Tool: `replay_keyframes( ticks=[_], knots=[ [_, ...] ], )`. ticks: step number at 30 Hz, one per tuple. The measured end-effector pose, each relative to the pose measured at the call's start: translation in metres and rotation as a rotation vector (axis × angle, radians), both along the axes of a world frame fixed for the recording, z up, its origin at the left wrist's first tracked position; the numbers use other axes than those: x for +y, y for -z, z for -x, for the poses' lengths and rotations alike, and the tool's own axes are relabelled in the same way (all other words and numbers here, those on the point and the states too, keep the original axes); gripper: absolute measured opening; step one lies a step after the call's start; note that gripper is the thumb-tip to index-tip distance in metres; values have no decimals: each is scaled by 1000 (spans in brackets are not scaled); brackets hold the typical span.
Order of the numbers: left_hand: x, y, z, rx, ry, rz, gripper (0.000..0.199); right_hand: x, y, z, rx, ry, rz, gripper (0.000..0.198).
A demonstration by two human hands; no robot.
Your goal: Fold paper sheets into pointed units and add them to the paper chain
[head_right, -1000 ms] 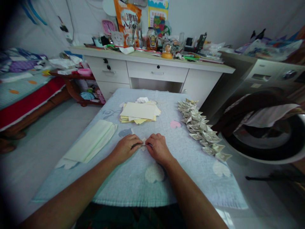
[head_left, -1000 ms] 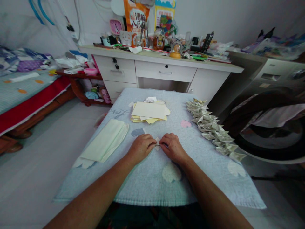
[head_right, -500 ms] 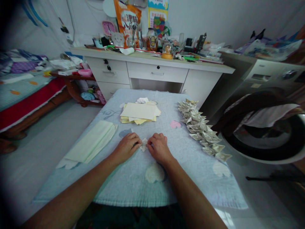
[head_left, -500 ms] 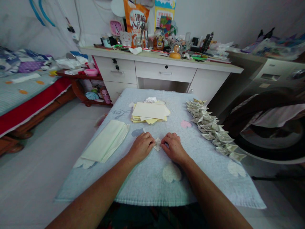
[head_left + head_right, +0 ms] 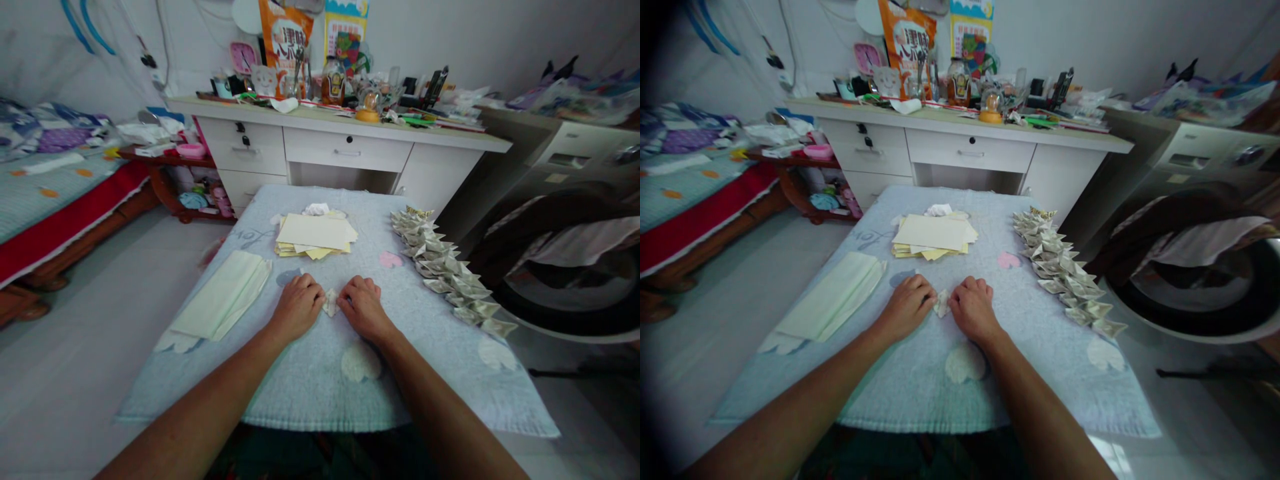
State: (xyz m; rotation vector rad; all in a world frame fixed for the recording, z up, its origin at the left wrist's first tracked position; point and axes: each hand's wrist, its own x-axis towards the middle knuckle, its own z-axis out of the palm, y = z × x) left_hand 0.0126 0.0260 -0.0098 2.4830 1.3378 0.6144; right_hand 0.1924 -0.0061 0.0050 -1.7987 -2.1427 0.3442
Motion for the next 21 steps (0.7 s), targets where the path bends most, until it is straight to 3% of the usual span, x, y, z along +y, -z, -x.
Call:
replay_keyframes(
  ticks=[12, 21],
  knots=[
    [-2, -3, -3, 119, -76, -39, 16, 2, 0, 2, -67, 34, 33, 23],
    [1, -2, 0, 11, -22, 13, 8, 4, 1, 2, -87, 39, 33, 22]
  ],
)
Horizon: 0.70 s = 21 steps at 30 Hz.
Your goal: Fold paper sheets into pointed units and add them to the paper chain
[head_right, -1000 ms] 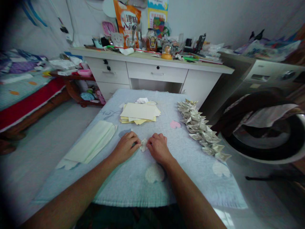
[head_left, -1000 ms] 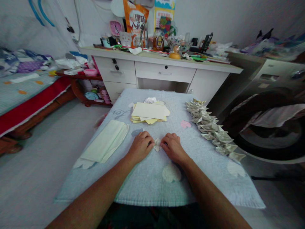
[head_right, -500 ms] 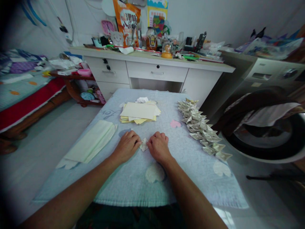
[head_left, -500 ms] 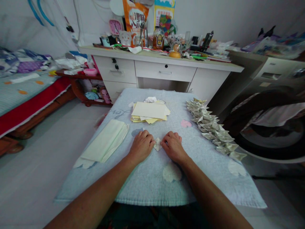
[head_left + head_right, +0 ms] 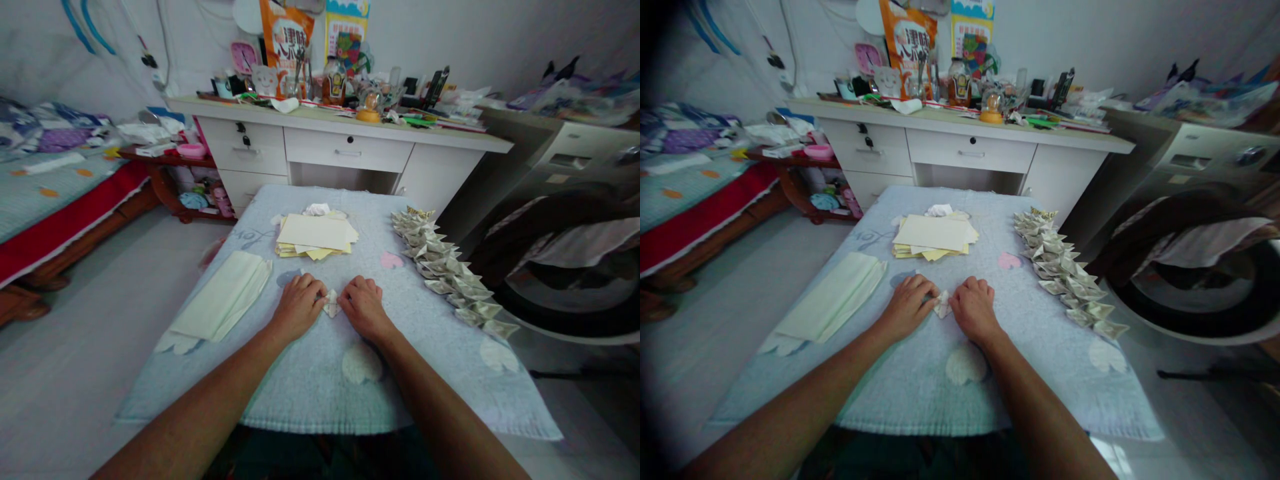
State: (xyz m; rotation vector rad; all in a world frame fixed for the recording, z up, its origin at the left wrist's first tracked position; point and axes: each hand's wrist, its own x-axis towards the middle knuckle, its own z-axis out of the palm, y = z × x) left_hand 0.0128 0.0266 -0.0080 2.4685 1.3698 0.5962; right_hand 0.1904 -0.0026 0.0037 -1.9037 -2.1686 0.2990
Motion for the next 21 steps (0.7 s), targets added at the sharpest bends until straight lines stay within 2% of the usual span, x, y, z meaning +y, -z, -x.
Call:
replay_keyframes(
  ticks=[11, 21],
  knots=[
    [3, -5, 1, -73, 42, 100, 11, -3, -1, -1, 67, -11, -18, 16],
    [-1, -2, -4, -3, -39, 17, 13, 0, -3, 4, -17, 30, 2, 23]
  ],
)
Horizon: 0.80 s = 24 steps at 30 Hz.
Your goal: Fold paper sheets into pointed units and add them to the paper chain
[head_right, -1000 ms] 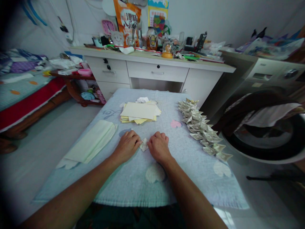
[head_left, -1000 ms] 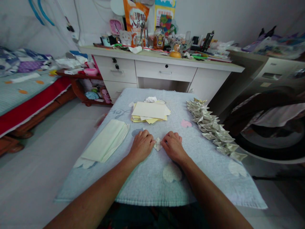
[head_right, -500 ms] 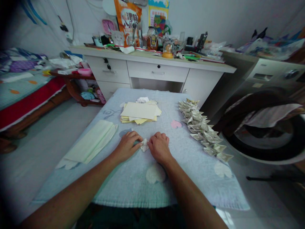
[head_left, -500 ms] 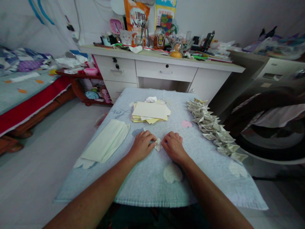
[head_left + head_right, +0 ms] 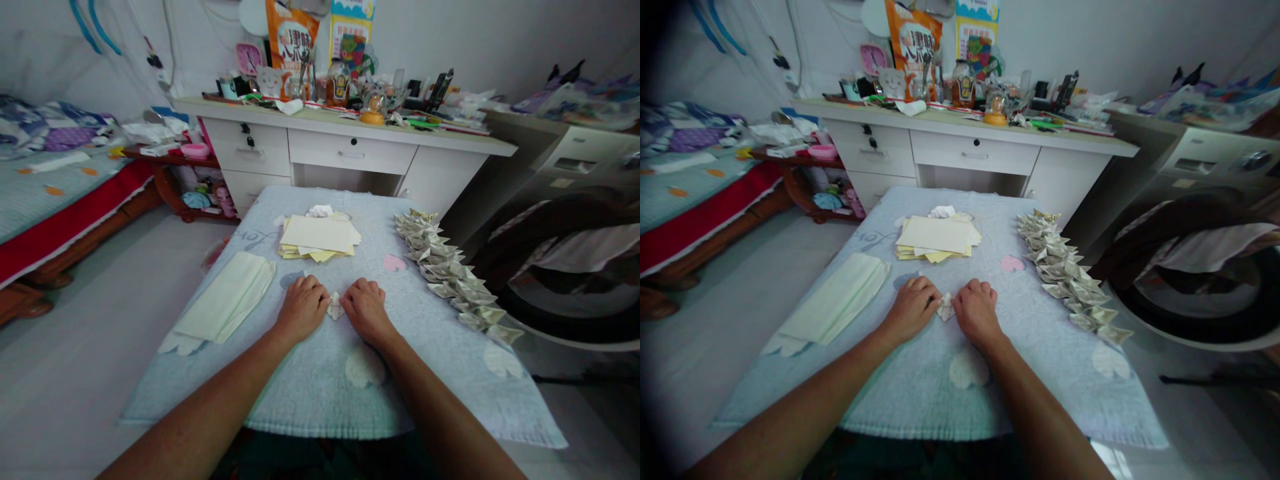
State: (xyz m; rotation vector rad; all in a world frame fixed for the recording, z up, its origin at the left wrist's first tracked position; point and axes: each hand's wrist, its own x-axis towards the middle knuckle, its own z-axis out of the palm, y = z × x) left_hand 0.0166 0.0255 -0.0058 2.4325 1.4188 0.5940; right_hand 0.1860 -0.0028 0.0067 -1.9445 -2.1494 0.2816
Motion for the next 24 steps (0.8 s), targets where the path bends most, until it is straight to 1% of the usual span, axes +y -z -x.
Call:
replay_keyframes(
  ticks=[5, 13, 17, 21, 22, 24],
  knots=[
    [-3, 0, -1, 50, -36, -38, 15, 0, 2, 1, -46, 25, -11, 25],
    [-3, -1, 0, 71, -116, -19, 17, -1, 5, 3, -46, 42, -34, 22],
    [-3, 1, 1, 63, -126, -12, 15, -2, 5, 4, -37, 55, -42, 21],
    [0, 3, 4, -6, -129, 11, 7, -3, 4, 4, -33, 65, -38, 22],
    [1, 2, 6, -46, -120, 28, 8, -3, 3, 3, -30, 65, -39, 22],
    [3, 0, 9, -147, -88, 72, 16, -3, 3, 3, -27, 64, -37, 22]
  ],
)
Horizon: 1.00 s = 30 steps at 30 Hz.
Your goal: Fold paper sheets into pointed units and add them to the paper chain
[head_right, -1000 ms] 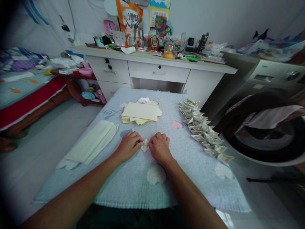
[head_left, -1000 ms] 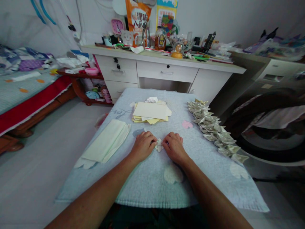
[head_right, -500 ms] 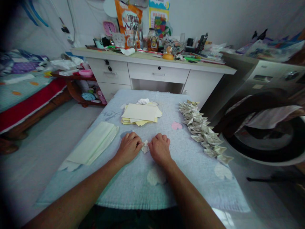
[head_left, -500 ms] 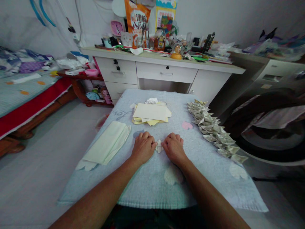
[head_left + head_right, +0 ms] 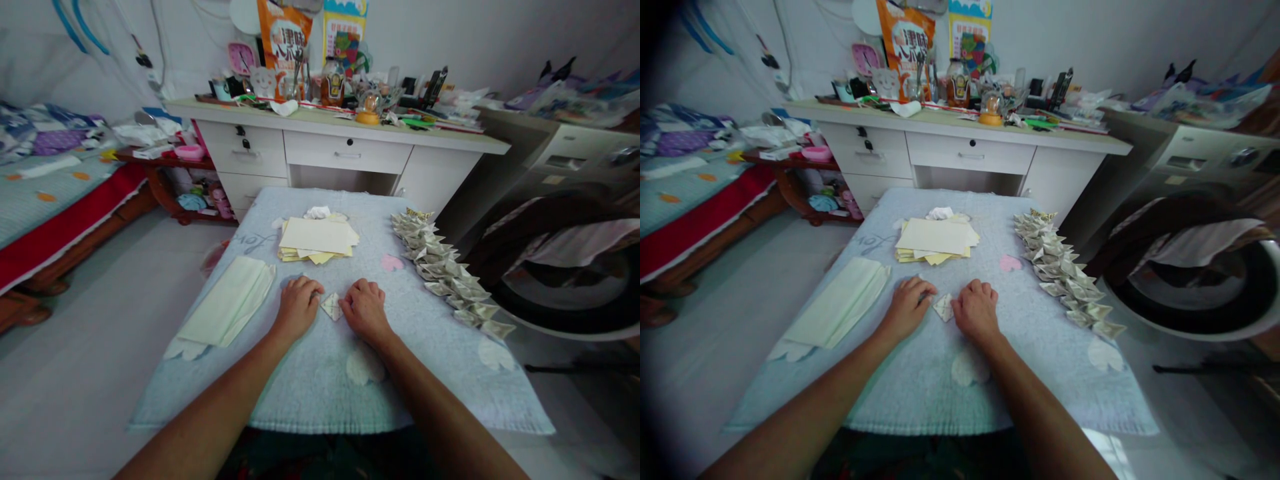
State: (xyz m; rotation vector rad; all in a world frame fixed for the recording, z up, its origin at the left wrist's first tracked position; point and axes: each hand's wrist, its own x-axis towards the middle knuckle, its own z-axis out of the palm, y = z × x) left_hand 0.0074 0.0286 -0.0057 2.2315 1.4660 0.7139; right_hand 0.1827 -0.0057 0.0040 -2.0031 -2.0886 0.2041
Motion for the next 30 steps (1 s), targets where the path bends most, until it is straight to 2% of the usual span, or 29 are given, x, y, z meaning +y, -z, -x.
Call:
replay_keyframes(
  ticks=[5, 10, 18, 23, 30],
  knots=[
    [2, -5, 3, -157, 90, 33, 26, 0, -1, 0, -15, 2, 11, 23],
    [1, 3, -1, -32, 208, -35, 24, 0, -1, 0, -13, -3, 2, 23],
    [0, 4, -4, 48, 182, -34, 23, 0, -3, 1, -3, 25, 30, 19],
    [1, 4, -3, 43, 184, -12, 25, 0, -6, 5, 20, 56, 86, 23],
    [1, 5, -2, 51, 180, -23, 24, -2, -3, 4, 56, 105, 95, 13]
  ],
)
